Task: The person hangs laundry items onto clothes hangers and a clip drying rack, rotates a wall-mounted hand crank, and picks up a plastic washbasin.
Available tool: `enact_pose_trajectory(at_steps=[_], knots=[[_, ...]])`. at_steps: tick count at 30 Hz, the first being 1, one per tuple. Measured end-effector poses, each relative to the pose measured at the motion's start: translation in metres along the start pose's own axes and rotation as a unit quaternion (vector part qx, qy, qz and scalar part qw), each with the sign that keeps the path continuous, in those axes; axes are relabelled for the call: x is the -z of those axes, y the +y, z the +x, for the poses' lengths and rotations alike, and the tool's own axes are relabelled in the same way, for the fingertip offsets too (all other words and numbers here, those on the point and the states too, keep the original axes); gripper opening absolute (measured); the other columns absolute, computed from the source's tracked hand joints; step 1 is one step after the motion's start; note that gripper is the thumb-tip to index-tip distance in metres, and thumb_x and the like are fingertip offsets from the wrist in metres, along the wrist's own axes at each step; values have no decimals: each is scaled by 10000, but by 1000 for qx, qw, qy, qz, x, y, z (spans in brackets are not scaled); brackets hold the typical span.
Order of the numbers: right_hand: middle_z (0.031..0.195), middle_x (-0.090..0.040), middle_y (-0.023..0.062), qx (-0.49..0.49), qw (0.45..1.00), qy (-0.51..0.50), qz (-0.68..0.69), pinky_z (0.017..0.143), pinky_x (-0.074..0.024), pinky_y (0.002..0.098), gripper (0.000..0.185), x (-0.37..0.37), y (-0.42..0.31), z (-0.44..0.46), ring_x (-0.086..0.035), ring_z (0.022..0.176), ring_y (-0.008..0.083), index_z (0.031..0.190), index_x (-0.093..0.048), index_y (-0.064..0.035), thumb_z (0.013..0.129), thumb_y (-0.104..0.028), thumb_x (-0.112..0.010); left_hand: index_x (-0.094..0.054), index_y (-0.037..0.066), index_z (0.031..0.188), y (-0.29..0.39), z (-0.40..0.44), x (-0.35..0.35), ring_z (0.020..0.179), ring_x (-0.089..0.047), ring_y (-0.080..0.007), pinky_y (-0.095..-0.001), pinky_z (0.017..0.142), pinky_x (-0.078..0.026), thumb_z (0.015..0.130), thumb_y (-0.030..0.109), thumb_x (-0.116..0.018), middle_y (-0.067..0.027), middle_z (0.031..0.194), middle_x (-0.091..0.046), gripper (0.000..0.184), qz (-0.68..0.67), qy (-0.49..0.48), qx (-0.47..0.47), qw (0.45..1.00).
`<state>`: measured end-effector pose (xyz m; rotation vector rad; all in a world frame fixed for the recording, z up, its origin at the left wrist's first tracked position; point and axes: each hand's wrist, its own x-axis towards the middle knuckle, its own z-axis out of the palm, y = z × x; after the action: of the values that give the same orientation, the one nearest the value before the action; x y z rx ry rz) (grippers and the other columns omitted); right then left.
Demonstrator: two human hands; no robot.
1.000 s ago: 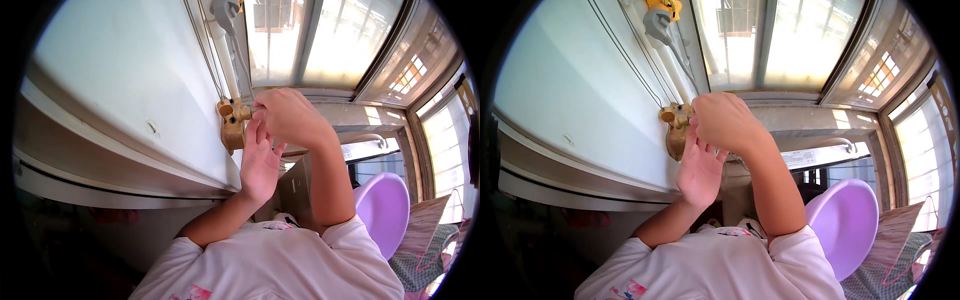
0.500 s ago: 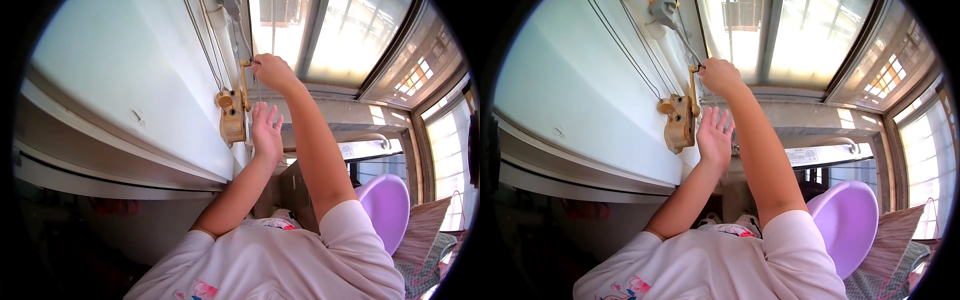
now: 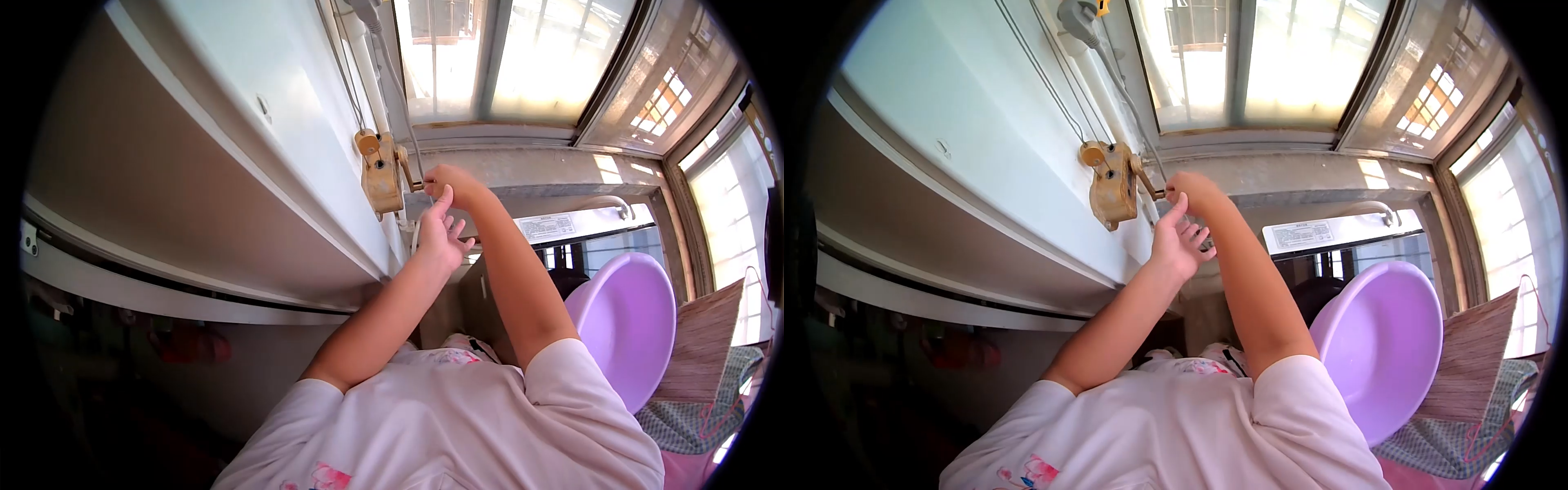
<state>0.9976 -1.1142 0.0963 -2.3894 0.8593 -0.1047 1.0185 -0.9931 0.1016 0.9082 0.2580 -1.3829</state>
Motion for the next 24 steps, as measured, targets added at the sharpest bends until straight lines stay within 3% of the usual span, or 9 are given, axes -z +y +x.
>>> enact_pose_trajectory(at_steps=[4,6,7,9,13,14,16,18,24], knots=[[732,-626,172,82,995,32,56,605,-452,443,132,-14,-4,-40,-584,679,369,764,-628,-31,731,-151,-587,-284,123,1378,-9,-29,25,1368,-170,-241,-512,1058,-186,751,399,-732,-54,1464,-229,819,25,-78,15,997],[724,-624,169,71,995,38,56,599,-450,441,119,-5,-23,-65,-585,676,365,741,-617,-28,729,-142,-586,-366,156,1303,-8,-46,35,1302,-278,-196,-484,1029,-237,779,358,-716,-13,1351,-378,662,52,-167,-10,984],[762,-632,168,44,998,21,29,638,-457,433,133,2,-35,-76,-590,716,369,786,-621,-20,741,-138,-580,-366,156,1303,-7,-53,38,1302,-278,-196,-484,1029,-237,779,358,-716,-13,1351,-378,662,54,-169,-10,984],[801,-640,166,14,1000,6,1,677,-463,424,153,17,-59,-97,-595,756,373,830,-625,-12,752,-133,-574,-403,170,1241,-5,-66,38,1203,-375,-141,-414,1001,-284,821,306,-680,26,1247,-451,521,84,-259,-66,960],[767,-631,172,-9,999,51,5,688,-453,436,176,57,-107,-122,-582,749,384,811,-625,-12,779,-173,-561,-367,154,1250,2,-104,16,1120,-451,-115,-311,957,-344,858,238,-640,20,1195,-469,486,102,-348,-185,913],[757,-629,172,-22,997,71,5,692,-451,435,181,63,-113,-122,-579,744,385,809,-628,-12,783,-180,-564,-367,154,1250,5,-106,8,1120,-451,-115,-311,957,-344,858,238,-640,20,1195,-469,486,101,-349,-184,913],[734,-626,173,4,994,107,7,685,-455,426,173,73,-117,-111,-578,723,381,809,-636,-12,775,-174,-586,-329,121,1291,13,-105,-10,1124,-460,-123,-307,966,-354,867,218,-627,-4,1198,-473,527,80,-357,-280,888],[730,-627,178,67,977,201,8,679,-462,413,163,87,-120,-95,-580,710,374,813,-645,-15,771,-162,-587,-310,81,1310,24,-96,-28,1156,-450,-133,-302,994,-339,873,204,-618,-21,1222,-471,550,82,-352,-320,876],[699,-633,151,89,975,179,94,626,-468,359,165,125,-113,-41,-604,642,254,824,-637,29,783,-103,-547,-232,42,1364,38,-55,-77,1180,-438,-150,-322,1013,-321,857,212,-638,-50,1265,-452,672,-6,-280,-455,845]])
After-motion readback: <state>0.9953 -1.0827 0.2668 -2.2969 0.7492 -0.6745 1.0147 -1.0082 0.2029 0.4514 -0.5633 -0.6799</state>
